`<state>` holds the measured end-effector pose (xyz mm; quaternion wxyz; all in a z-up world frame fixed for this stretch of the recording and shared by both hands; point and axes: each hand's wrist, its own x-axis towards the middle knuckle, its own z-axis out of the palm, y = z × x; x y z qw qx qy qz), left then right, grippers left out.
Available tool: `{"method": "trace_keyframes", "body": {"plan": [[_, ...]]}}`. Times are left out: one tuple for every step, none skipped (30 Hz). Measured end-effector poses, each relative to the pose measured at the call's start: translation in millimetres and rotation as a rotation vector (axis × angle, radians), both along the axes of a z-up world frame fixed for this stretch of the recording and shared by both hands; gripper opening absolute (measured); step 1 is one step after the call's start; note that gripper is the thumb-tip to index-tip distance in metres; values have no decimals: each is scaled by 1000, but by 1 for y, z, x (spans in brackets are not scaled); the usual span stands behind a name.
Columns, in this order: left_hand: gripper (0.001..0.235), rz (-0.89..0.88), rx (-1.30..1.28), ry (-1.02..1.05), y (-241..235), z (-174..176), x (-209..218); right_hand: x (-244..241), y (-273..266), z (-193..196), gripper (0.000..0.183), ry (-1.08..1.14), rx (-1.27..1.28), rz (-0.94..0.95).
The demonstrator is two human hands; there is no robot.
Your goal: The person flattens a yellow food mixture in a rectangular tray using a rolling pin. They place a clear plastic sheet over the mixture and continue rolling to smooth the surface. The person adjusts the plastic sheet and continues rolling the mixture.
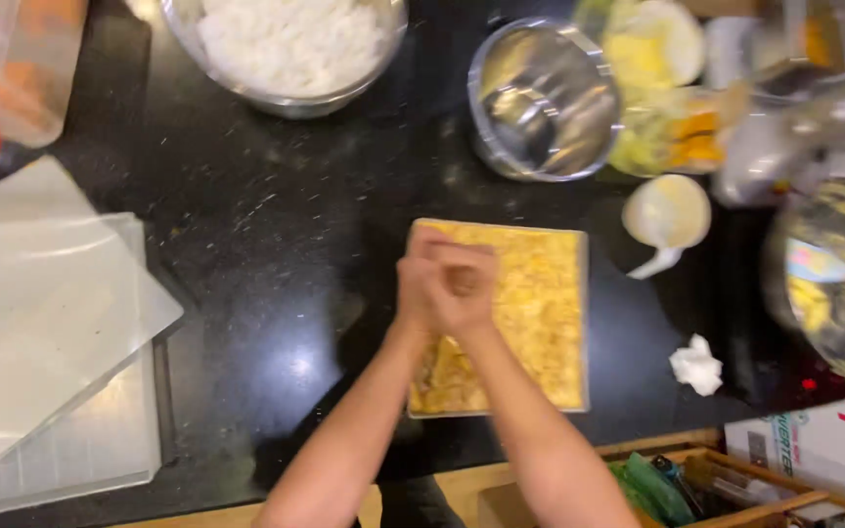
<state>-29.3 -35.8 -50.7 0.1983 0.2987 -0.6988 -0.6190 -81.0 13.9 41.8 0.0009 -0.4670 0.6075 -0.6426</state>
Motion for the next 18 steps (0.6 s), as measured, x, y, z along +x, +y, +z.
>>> {"method": "trace_keyframes", "body": {"plan": [[31, -18, -13, 18, -1, 12, -9, -8, 0, 0, 36, 18, -13, -18], [23, 26, -101, 20, -2, 21, -5, -7, -1, -4, 33, -48, -25, -31], [20, 70, -188, 24, -4, 30, -2, -6, -2, -9, 30, -114, -38, -43], [20, 56, -205, 46, 5, 26, -3, -1, 3, -2, 30, -94, -57, -57], [20, 31, -203, 82, 13, 21, -6, 1, 7, 3, 27, -137, -103, -88], [20, 9, -197, 110, 20, 15, -8, 4, 11, 6, 24, -186, -145, -114], [20, -2, -211, 125, 19, 9, -9, 6, 10, -1, 24, -173, -161, -123], [22, -29, -184, 148, 24, 2, -3, 13, 14, -11, 25, -223, -156, -100], [24, -57, -158, 172, 27, -7, 2, 21, 17, -21, 27, -273, -152, -76], [24, -58, -156, 172, 24, -10, -1, 16, 17, -10, 27, -273, -150, -78], [27, -78, -125, 192, 21, -14, -3, 13, 16, 1, 34, -238, -135, -95], [31, -91, -93, 209, 18, -18, -1, 13, 15, 12, 42, -206, -119, -106], [31, -87, -90, 205, 35, -25, 16, 35, 27, 10, 42, -209, -116, -102], [35, -99, -70, 229, 42, -31, 27, 51, 32, 9, 36, -95, -205, -179], [39, -111, -50, 253, 49, -36, 37, 67, 35, 8, 31, 19, -296, -256], [39, -102, -60, 251, 62, -41, 46, 65, 56, -6, 31, 15, -305, -246], [43, -111, -41, 269, 75, -47, 55, 62, 76, -20, 32, -15, -286, -241], [47, -119, -15, 279, 92, -55, 74, 68, 100, -37, 32, -53, -259, -236]]}}
